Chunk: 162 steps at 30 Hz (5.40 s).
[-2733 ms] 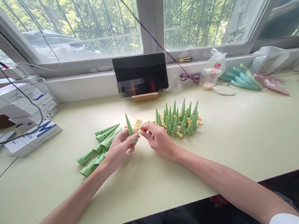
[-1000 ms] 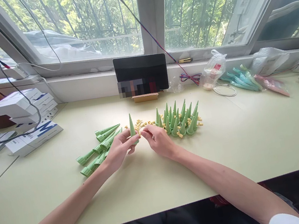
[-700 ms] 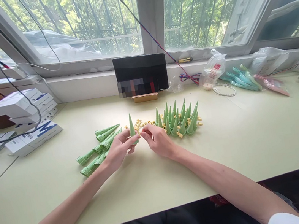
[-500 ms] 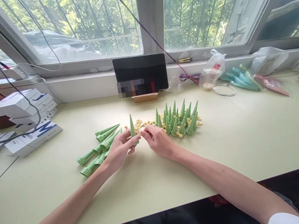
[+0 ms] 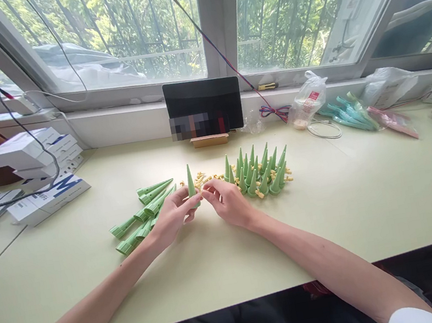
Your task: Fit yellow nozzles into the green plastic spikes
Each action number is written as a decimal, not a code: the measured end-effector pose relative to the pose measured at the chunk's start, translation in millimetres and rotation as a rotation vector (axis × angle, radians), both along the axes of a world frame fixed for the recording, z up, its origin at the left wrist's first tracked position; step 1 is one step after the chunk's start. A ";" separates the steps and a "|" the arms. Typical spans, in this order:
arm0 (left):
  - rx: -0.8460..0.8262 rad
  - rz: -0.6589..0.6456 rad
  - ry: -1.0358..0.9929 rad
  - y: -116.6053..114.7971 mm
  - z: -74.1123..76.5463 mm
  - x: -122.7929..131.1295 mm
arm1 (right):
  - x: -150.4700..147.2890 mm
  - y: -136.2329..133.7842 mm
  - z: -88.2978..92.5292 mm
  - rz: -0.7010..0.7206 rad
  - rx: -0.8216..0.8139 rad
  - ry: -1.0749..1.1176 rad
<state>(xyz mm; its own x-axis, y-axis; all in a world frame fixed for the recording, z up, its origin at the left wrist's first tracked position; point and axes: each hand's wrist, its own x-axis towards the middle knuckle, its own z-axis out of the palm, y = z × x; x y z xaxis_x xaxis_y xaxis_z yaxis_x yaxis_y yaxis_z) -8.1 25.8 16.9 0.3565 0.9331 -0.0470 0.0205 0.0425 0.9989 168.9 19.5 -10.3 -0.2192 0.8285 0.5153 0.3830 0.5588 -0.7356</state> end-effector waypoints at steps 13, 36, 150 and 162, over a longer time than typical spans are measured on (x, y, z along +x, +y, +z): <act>0.009 -0.004 0.000 -0.8 0.3 -0.1 | -0.2 1.2 -1.1 0.023 0.002 -0.001; 0.003 0.013 0.004 0.2 -0.6 -0.5 | -0.1 0.4 -2.4 0.027 0.006 0.019; -0.006 0.041 0.015 0.7 -2.5 -0.2 | 0.1 1.4 -1.4 0.023 -0.007 0.004; 0.011 0.016 0.031 0.5 -3.3 -1.0 | 0.6 2.4 -2.4 0.038 -0.033 0.006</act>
<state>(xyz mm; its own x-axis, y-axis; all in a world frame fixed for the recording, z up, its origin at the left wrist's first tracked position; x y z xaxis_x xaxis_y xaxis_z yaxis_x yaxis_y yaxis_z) -9.1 26.2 13.6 0.3405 0.9391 -0.0473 0.0507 0.0319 0.9982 169.4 21.9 -12.7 -0.2478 0.8360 0.4896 0.3572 0.5486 -0.7559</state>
